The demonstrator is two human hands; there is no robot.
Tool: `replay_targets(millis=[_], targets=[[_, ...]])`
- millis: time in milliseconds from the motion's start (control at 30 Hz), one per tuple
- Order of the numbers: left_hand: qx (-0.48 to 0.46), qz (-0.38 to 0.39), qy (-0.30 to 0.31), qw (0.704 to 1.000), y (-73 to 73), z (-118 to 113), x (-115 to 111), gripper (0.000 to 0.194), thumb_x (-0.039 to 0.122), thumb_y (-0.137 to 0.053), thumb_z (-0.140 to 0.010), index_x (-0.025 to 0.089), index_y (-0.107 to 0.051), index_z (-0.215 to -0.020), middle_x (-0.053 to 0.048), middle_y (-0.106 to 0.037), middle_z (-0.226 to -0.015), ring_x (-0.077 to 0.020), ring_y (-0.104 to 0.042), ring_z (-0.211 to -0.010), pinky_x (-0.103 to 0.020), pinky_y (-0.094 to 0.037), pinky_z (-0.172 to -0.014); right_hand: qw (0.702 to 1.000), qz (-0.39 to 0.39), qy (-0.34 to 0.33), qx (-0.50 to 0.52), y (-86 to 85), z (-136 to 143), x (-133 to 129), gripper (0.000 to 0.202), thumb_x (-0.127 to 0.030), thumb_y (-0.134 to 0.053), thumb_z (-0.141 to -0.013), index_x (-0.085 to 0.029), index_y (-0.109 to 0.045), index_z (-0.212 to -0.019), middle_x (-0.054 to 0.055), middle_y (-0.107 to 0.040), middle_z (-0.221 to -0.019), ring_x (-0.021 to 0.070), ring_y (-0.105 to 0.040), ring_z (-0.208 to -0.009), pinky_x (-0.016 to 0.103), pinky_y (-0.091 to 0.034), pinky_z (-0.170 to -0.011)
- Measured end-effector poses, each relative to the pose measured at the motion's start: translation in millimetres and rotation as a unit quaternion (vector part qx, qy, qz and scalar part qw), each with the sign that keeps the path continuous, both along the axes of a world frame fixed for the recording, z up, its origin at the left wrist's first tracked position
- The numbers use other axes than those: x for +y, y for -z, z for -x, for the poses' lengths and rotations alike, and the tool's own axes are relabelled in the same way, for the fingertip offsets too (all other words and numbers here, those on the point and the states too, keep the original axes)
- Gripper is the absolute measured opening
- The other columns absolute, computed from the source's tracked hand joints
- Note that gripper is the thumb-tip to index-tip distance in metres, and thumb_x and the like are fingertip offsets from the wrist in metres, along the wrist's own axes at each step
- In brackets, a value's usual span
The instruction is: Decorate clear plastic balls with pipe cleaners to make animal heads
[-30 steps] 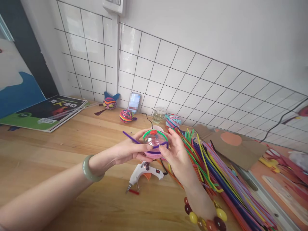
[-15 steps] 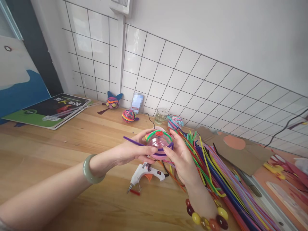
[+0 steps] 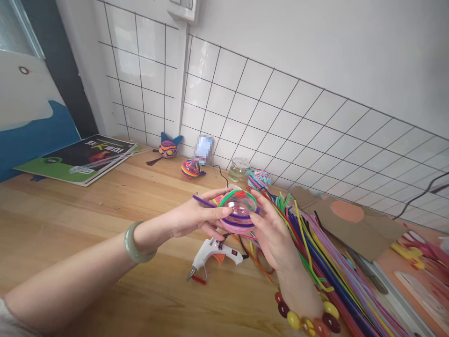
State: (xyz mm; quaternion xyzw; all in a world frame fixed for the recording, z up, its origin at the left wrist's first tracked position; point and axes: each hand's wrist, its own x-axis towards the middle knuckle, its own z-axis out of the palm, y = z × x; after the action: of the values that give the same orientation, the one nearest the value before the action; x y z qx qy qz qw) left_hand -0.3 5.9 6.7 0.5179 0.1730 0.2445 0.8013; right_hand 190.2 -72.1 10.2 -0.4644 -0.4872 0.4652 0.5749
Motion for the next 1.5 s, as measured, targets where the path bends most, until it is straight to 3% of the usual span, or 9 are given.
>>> replay_targets(millis=[300, 800, 1200, 1500], targets=[[0.012, -0.010, 0.004, 1.000, 3.8, 0.1, 4.3, 0.070, 0.039, -0.071, -0.083, 0.027, -0.041, -0.144, -0.014, -0.072, -0.108, -0.0257, -0.074, -0.087, -0.032, -0.062, -0.066, 0.998, 0.035, 0.000, 0.048, -1.9, 1.5, 1.0, 0.056, -0.043, -0.075, -0.075, -0.033, -0.053, -0.125, 0.004, -0.054, -0.142, 0.0302, -0.048, -0.132, 0.055, -0.041, -0.108], [0.013, 0.000, -0.019, 1.000, 5.4, -3.0, 3.5, 0.068, 0.041, -0.071, -0.083, 0.022, -0.045, -0.143, -0.014, -0.075, -0.100, -0.0241, -0.074, -0.081, -0.030, -0.062, -0.063, 0.994, 0.026, -0.044, 0.095, -0.6, 3.0, 1.4, 0.043, -0.037, -0.069, -0.084, -0.032, -0.059, -0.126, 0.004, -0.065, -0.128, 0.0282, -0.057, -0.122, 0.051, -0.046, -0.103], [0.014, 0.008, -0.055, 0.998, 7.3, -6.4, 3.4, 0.066, 0.044, -0.073, -0.079, 0.023, -0.049, -0.138, -0.011, -0.075, -0.091, -0.0210, -0.074, -0.072, -0.028, -0.062, -0.057, 0.994, 0.030, -0.002, 0.110, -2.6, 9.4, 0.4, 0.050, -0.039, -0.077, -0.075, -0.031, -0.059, -0.122, 0.004, -0.060, -0.137, 0.0285, -0.050, -0.132, 0.053, -0.035, -0.113], [0.025, -0.011, -0.065, 0.998, 7.3, -7.9, 0.6, 0.070, 0.047, -0.070, -0.081, 0.023, -0.045, -0.142, -0.012, -0.074, -0.091, -0.0204, -0.073, -0.071, -0.029, -0.061, -0.059, 0.993, 0.021, -0.016, 0.117, -2.2, 9.7, -0.2, 0.049, -0.037, -0.076, -0.077, -0.031, -0.059, -0.123, 0.003, -0.059, -0.138, 0.0265, -0.048, -0.133, 0.051, -0.033, -0.116]])
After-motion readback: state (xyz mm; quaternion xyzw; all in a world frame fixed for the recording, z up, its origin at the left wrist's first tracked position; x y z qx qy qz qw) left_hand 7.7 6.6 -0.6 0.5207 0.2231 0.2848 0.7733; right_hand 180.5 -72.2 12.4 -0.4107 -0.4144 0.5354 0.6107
